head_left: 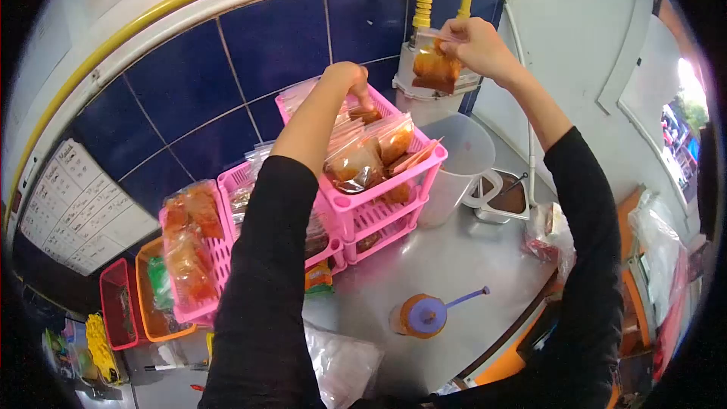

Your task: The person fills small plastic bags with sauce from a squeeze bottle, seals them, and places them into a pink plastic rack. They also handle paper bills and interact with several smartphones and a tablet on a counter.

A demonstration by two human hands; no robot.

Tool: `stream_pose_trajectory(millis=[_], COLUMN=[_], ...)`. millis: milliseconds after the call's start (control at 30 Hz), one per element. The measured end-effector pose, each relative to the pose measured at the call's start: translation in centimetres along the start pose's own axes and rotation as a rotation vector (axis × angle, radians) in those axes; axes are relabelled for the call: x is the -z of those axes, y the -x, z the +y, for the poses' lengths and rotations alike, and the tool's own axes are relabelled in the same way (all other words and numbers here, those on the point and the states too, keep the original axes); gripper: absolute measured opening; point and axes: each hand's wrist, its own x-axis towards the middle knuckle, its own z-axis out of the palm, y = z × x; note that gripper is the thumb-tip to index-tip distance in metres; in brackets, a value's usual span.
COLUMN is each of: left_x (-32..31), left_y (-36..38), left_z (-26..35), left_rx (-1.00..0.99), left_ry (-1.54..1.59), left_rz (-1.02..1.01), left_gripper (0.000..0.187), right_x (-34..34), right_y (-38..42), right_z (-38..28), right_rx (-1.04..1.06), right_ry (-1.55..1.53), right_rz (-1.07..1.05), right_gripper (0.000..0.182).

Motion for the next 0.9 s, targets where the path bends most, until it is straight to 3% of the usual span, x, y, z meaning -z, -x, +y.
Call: stream_pose_trajectory(millis=[100,233,367,467,567,633,733,800,900], left_x=[-1.1,-1.7,-1.8,-0.7,-0.2,-0.5,-1.7,-2.6,-2.9], left_y=[-2.9,-2.2,-0.8,0.1,4.7,7.7,7.5,5.8,7.4], left_z=[-0.4,-0.8,-1.5,-1.7,2.8,6.0,6.1,5.3,4.6], left_rx=[0.136,0.184,0.141,-0.332,-0.402,-0.324,-0.401,-0.452,-0.561], left_ry=[0.046,-0.017,0.047,0.001,-0.271,-0.380,-0.269,-0.218,-0.106], left_rz=[-0.185,-0.193,-0.021,0.061,0.190,0.111,0.201,0.247,0.330], left_gripper=[0.061,0.054,0.046,0.042,0.035,0.029,0.021,0.017,0.018], right_x=[0.9,0.7,-0.5,-2.2,-4.4,-8.3,-11.8,-13.2,-14.1], right_y=[0.8,0.8,-0.2,-1.7,-2.6,-4.0,-4.2,-3.8,-3.1], right_z=[1.8,3.6,4.0,3.8,2.8,5.2,4.9,4.8,4.7], right_rx=[-0.050,-0.127,-0.082,-0.102,-0.085,0.049,0.152,0.309,0.192], right_ry=[0.011,-0.111,-0.057,-0.093,-0.114,-0.163,-0.284,-0.289,-0.449], right_rz=[-0.049,-0.074,-0.116,-0.025,-0.032,-0.010,-0.204,-0.485,-0.624], right_gripper=[0.016,0.014,0.010,0.016,0.010,0.011,0.012,0.019,0.021])
